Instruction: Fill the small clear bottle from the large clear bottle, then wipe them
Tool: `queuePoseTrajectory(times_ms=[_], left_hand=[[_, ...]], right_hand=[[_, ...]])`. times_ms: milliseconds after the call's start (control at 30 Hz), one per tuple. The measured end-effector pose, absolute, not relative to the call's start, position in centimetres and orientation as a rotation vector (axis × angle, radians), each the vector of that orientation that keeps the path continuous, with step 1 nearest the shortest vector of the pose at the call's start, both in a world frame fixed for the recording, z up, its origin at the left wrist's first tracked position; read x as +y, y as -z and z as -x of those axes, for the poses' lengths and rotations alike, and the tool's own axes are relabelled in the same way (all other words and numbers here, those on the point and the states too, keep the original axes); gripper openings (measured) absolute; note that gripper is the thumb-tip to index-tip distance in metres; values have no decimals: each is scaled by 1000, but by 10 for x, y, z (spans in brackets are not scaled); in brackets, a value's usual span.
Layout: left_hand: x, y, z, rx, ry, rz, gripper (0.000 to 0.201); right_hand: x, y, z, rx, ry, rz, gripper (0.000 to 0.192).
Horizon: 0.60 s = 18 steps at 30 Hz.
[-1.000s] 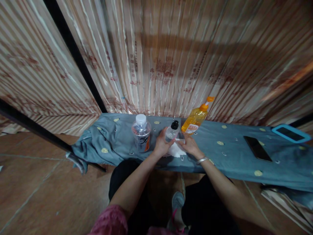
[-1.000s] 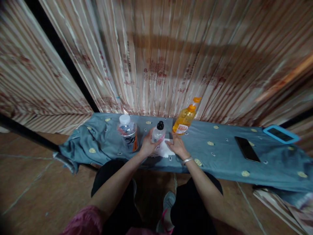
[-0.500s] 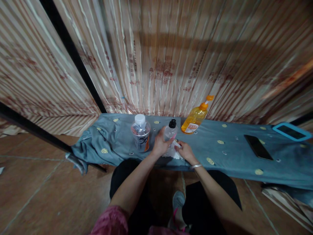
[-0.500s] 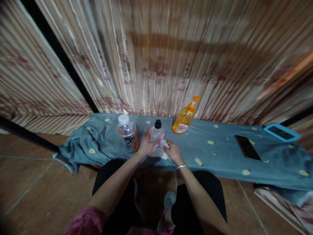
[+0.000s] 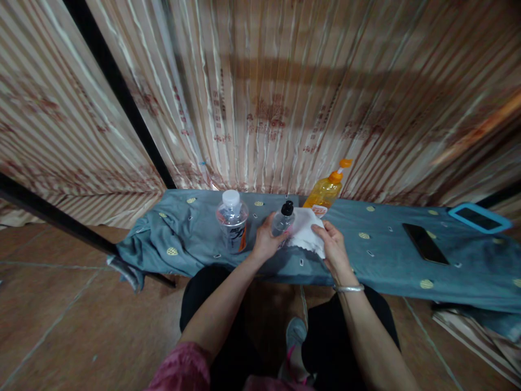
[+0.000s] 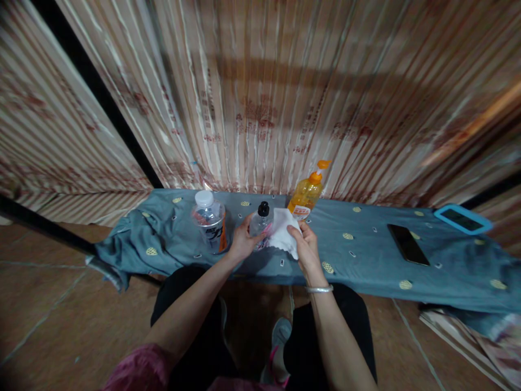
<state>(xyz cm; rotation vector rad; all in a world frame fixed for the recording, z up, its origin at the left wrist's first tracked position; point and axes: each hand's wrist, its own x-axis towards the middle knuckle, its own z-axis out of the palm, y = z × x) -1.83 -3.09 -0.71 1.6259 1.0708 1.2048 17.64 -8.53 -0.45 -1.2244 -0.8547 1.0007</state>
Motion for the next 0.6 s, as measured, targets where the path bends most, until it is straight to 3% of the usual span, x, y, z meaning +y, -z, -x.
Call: queuePoseTrajectory(times_ms=[367, 600], left_hand=[[-32, 10, 20, 1008, -1227, -1667, 66], [-35, 27, 14, 938, -1193, -1818, 92]], right_hand=[[-59, -18, -121, -1159, -863, 1103, 45], [-33, -17, -126, -1317, -655, 1219, 37]])
